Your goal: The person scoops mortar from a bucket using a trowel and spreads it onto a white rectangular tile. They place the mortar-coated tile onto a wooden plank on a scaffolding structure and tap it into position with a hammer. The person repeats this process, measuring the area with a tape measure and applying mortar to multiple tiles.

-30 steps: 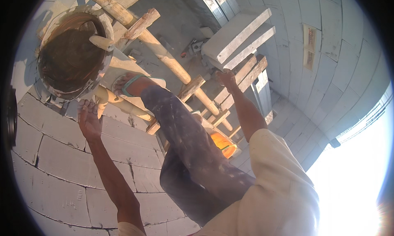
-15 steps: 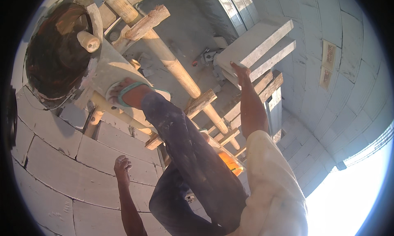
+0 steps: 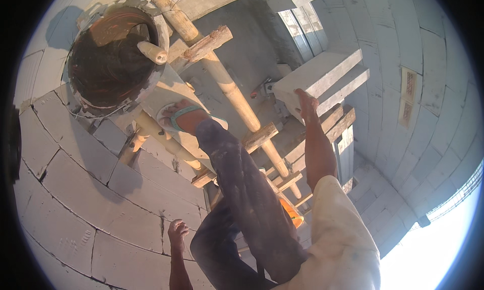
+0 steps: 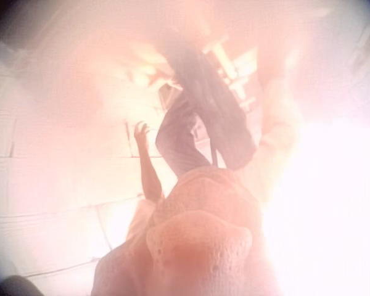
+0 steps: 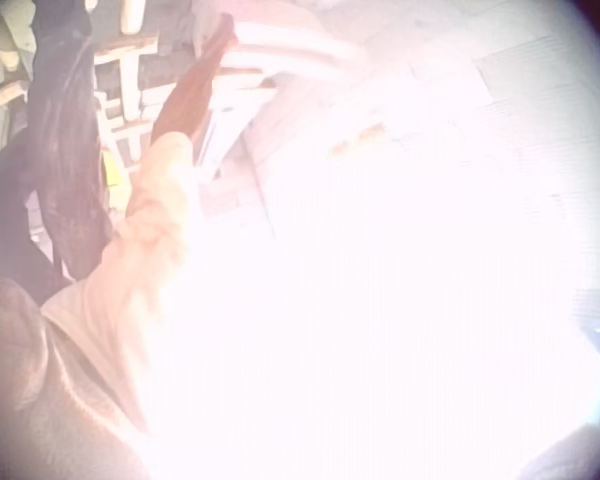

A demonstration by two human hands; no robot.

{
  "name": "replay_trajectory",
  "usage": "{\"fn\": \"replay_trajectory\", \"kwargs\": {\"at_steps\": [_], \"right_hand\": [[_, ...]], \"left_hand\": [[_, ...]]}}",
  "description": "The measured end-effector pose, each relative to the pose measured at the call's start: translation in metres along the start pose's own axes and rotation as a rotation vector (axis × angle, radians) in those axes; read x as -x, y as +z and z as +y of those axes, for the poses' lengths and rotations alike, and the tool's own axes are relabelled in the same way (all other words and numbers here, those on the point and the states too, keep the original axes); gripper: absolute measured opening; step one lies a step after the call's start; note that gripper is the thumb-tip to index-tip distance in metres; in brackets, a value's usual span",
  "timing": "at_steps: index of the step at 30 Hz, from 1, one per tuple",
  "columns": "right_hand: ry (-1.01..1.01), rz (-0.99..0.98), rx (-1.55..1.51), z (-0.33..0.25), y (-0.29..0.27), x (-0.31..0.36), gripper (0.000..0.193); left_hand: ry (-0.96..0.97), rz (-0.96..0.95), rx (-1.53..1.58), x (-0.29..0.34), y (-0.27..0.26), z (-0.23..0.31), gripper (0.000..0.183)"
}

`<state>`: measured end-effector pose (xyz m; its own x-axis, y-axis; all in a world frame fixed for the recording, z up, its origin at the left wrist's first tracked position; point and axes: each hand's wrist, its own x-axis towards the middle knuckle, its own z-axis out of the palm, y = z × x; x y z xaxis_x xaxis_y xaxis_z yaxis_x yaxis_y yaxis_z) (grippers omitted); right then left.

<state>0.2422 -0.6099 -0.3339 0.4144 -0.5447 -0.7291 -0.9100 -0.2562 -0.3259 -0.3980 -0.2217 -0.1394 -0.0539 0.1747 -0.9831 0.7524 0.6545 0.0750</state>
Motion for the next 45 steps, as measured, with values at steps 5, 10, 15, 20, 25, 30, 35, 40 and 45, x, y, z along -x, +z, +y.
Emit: {"fn": "replay_trajectory", "kwargs": {"at_steps": [5, 10, 15, 20, 25, 30, 35, 40, 45], "right_hand": [[-0.02, -0.035, -0.052, -0.001, -0.025, 0.086, 0.069], [-0.201, -0.278, -0.06, -0.061, -0.131, 0.154, 0.066], [-0.098, -0.286, 0.337, -0.181, -0.235, 0.265, 0.063], [-0.232, -0.356, 0.788, -0.242, -0.312, 0.464, 0.059], [-0.813, -0.468, 1.471, -0.278, -0.345, 0.673, 0.079], [-1.203, -0.664, 1.849, -0.317, -0.392, 0.827, 0.09], [-1.478, -0.72, 1.968, -0.316, -0.426, 0.893, 0.082], [-1.849, -0.539, 2.207, -0.307, -0.416, 0.921, 0.096], [-2.082, -1.028, 1.775, -0.254, -0.326, 0.954, 0.12]], "left_hand": [[0.042, -0.017, 0.0, 0.042, 0.013, 0.015, 0.041], [0.111, -0.017, 0.026, 0.094, -0.002, 0.038, 0.042], [0.213, -0.013, -0.002, 0.129, 0.003, 0.064, 0.032], [0.538, -0.057, 0.034, 0.178, 0.068, 0.108, 0.027], [0.426, -0.139, 0.661, 0.283, 0.171, 0.133, 0.053], [-0.213, -0.654, 1.529, 0.391, 0.226, 0.154, 0.078], [0.532, -1.218, 1.645, 0.476, 0.206, 0.172, 0.076], [0.7, -0.691, 1.372, 0.53, 0.159, 0.178, 0.075], [0.79, -0.254, 1.186, 0.561, 0.132, 0.176, 0.073]]}}
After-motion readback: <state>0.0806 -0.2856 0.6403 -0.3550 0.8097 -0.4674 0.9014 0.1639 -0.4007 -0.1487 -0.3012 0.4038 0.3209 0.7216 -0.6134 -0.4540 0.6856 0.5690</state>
